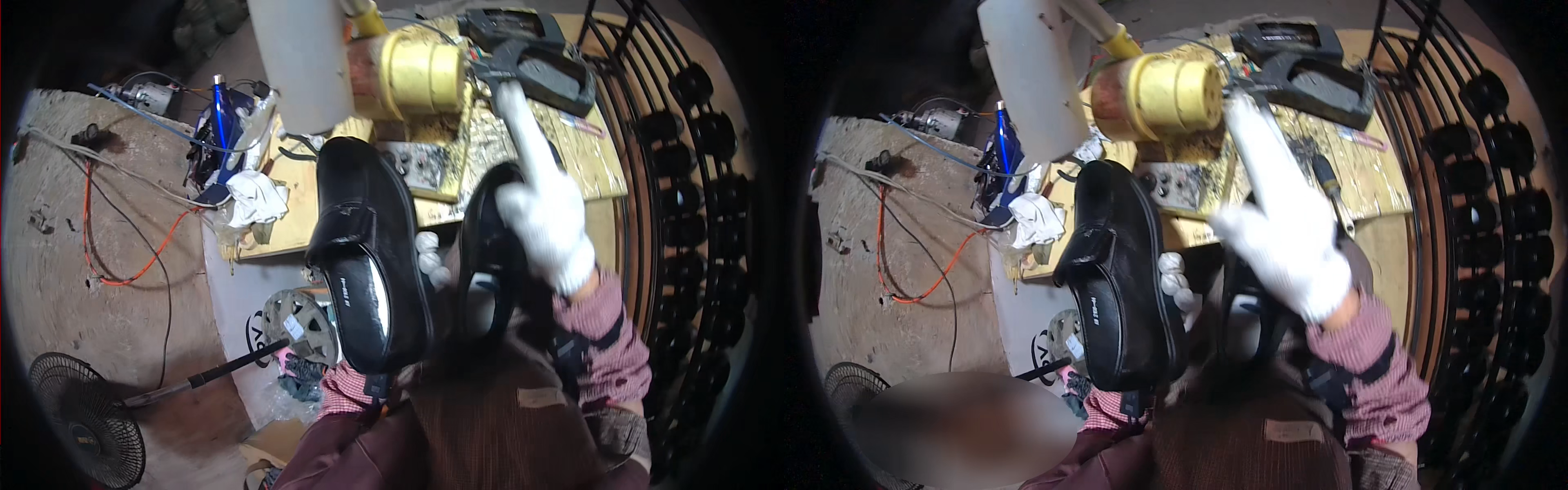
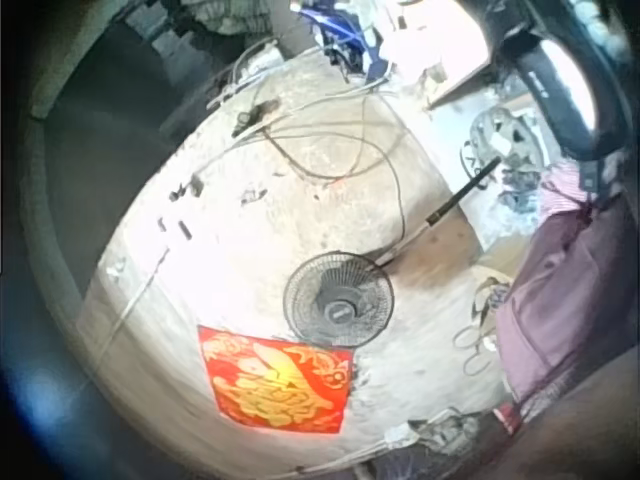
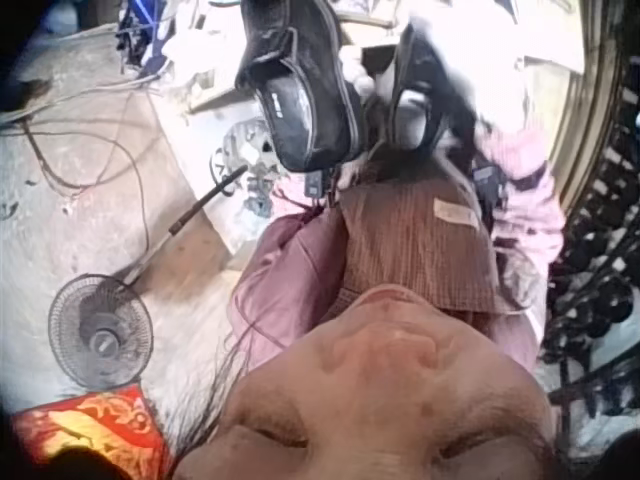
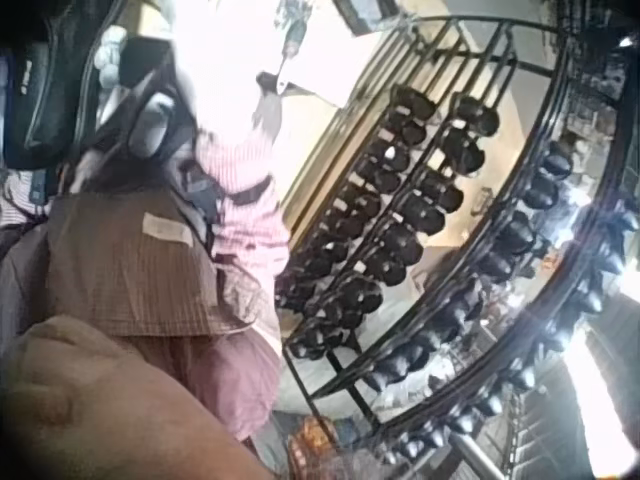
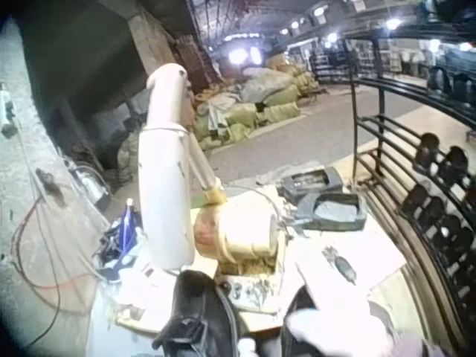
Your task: The recorder is brushing and polishing black leather loafers before placing them onto a storage rack.
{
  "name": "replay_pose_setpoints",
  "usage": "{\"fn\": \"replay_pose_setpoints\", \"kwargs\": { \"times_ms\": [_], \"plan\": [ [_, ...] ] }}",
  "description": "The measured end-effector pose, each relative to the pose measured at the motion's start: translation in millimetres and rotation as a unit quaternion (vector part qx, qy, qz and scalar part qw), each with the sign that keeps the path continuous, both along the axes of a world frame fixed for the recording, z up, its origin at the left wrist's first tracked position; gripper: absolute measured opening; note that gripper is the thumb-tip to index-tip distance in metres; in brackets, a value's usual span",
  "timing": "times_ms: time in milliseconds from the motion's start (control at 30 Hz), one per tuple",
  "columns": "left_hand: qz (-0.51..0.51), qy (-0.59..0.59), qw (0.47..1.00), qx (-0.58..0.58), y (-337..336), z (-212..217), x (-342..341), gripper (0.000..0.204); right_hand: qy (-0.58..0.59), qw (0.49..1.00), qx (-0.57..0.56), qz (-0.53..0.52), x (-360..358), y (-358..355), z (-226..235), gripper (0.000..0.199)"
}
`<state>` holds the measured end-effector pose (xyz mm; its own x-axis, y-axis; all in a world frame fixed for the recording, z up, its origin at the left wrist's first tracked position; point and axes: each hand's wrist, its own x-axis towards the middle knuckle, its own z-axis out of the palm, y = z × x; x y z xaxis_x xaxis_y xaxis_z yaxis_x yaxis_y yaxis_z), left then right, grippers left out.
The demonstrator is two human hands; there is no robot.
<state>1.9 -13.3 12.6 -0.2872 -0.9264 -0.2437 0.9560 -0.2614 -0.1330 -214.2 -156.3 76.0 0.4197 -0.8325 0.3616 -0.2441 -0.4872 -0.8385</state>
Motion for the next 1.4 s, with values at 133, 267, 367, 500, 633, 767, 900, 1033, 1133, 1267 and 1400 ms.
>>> {"fn": "replay_pose_setpoints", "kwargs": {
  "times_ms": [133, 267, 367, 500, 633, 767, 900, 1033, 1133, 1267, 1400],
  "plan": [
    [-0.020, 0.035, 0.997, 0.068, 17, 10, -18, 0.054, -0.017, 0.939, 0.245, 0.241, 35, 39, 9, 0.033],
    [-0.013, -0.011, 1.000, -0.002, 20, 6, -8, 0.054, -0.065, 0.886, 0.000, 0.460, 12, 81, 0, 0.028],
    [-0.006, -0.016, 1.000, -0.004, 28, 3, -7, 0.055, -0.191, 0.917, 0.256, 0.240, -38, 77, -14, 0.027],
    [0.008, 0.015, 1.000, 0.009, 34, -3, -19, 0.060, 0.157, 0.967, -0.120, -0.159, -68, 5, -67, 0.048],
    [-0.049, -0.189, 0.980, -0.029, 34, -21, -16, 0.069, 0.420, 0.883, -0.055, -0.203, -73, -37, -134, 0.074],
    [-0.100, -0.288, 0.948, -0.093, 45, -50, 2, 0.113, 0.464, 0.862, -0.038, -0.200, -74, -60, -148, 0.067],
    [-0.113, -0.361, 0.923, -0.067, 50, -60, 3, 0.127, 0.262, 0.933, -0.077, -0.233, -65, -39, -103, 0.063],
    [-0.153, -0.388, 0.909, -0.017, 43, -32, -13, 0.127, 0.101, 0.973, -0.203, -0.039, -54, 20, -55, 0.060],
    [-0.162, -0.383, 0.909, 0.022, 40, -9, -27, 0.123, 0.170, 0.972, -0.155, 0.056, -46, 45, -27, 0.058],
    [-0.178, -0.351, 0.919, -0.025, 35, -13, -29, 0.116, 0.235, 0.945, -0.220, 0.065, -38, 45, -4, 0.055],
    [-0.218, -0.147, 0.952, -0.160, 31, -32, -19, 0.114, 0.195, 0.968, -0.154, -0.046, -46, 22, -2, 0.047]
  ]
}}
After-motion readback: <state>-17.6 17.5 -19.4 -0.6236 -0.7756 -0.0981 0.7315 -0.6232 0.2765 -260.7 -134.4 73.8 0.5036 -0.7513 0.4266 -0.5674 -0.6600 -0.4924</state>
